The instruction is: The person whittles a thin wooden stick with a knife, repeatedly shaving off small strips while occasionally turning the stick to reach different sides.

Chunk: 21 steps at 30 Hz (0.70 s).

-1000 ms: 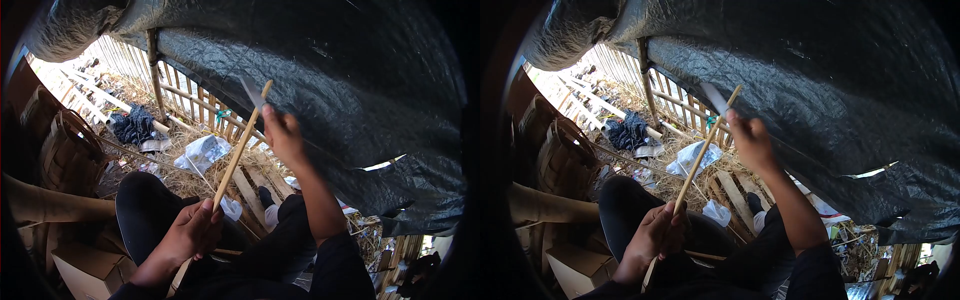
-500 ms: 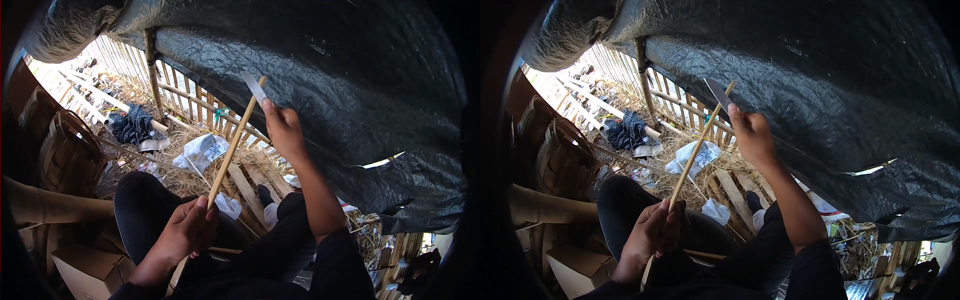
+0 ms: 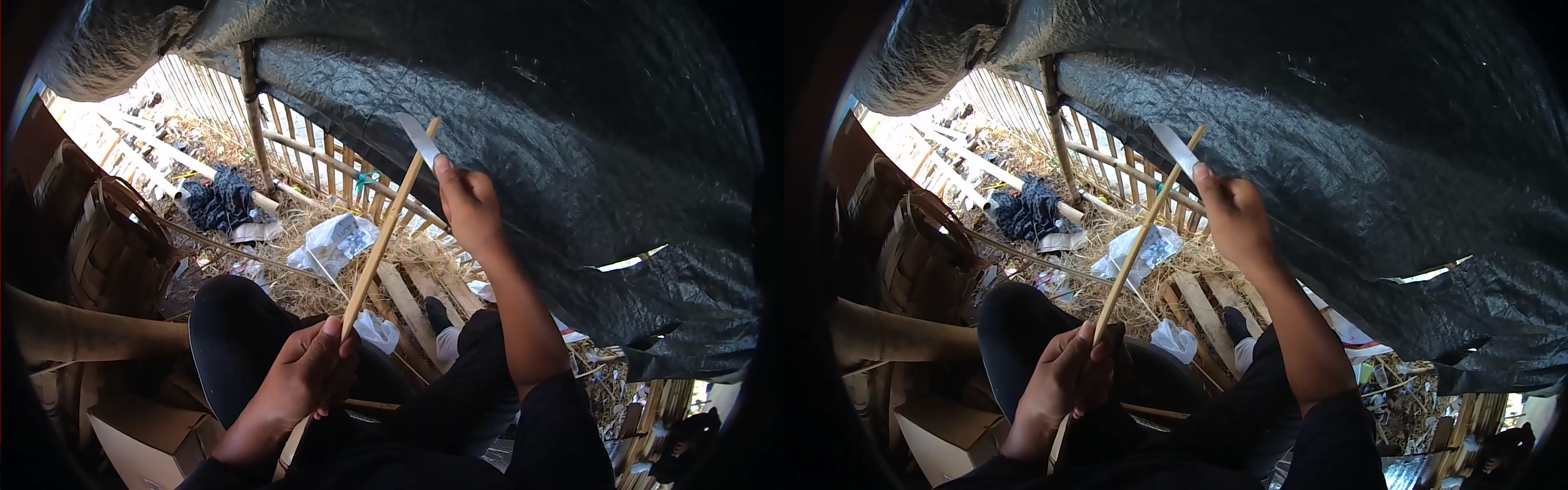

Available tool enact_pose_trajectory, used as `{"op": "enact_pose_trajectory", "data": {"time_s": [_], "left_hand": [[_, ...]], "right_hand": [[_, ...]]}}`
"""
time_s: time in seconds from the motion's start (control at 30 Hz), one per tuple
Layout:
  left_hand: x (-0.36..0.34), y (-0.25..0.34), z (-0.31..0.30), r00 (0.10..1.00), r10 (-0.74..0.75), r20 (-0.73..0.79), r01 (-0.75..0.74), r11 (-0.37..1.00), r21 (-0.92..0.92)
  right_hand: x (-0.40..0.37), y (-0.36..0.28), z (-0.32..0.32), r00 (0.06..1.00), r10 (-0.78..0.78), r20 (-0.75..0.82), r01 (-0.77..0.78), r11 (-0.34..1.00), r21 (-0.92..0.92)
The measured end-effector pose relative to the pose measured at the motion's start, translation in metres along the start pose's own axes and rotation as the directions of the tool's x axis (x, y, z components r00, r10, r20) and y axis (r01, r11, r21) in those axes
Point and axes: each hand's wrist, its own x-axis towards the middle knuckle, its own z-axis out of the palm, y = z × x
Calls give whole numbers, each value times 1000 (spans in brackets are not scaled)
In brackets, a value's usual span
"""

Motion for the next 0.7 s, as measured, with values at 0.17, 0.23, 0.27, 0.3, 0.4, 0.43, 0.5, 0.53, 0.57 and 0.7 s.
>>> {"op": "enact_pose_trajectory", "data": {"time_s": [0.17, 0.23, 0.27, 0.3, 0.4, 0.43, 0.5, 0.53, 0.57, 0.7], "left_hand": [[1, 1, -2, 1000, 26, -9, -26, 999, -29], [1, 0, -2, 1000, 5, -10, -5, 1000, -26], [1, 1, -1, 1000, 8, -9, -8, 1000, -30], [0, 1, 1, 1000, -1, -9, 1, 1000, -21], [-1, 5, 0, 1000, 11, -28, -11, 1000, -3], [-2, 6, -2, 999, 14, -52, -14, 1000, 8], [-2, 4, -1, 1000, -3, -28, 3, 1000, -7], [-1, 2, 0, 1000, -5, -3, 5, 1000, -28], [-2, 1, 0, 1000, -7, -1, 7, 999, -34], [0, 4, -1, 1000, 10, -26, -10, 1000, -27]], "right_hand": [[-45, -9, 36, 983, -109, 149, 111, 994, -2], [-18, -5, 11, 994, -45, 96, 47, 999, -19], [-5, 0, 3, 999, 30, 32, -30, 999, 14], [-1, 7, 1, 999, -13, 39, 12, 999, 38], [-46, -10, 37, 974, -51, 219, 41, 998, 49], [-46, -12, 35, 962, -112, 248, 110, 994, 24], [-23, -13, 14, 986, -3, 170, 9, 999, -32], [-11, -14, 6, 991, 111, 76, -114, 993, 28], [-6, -11, 1, 994, 75, 80, -76, 997, 9], [-55, -12, 46, 955, -202, 217, 187, 978, 89]]}}
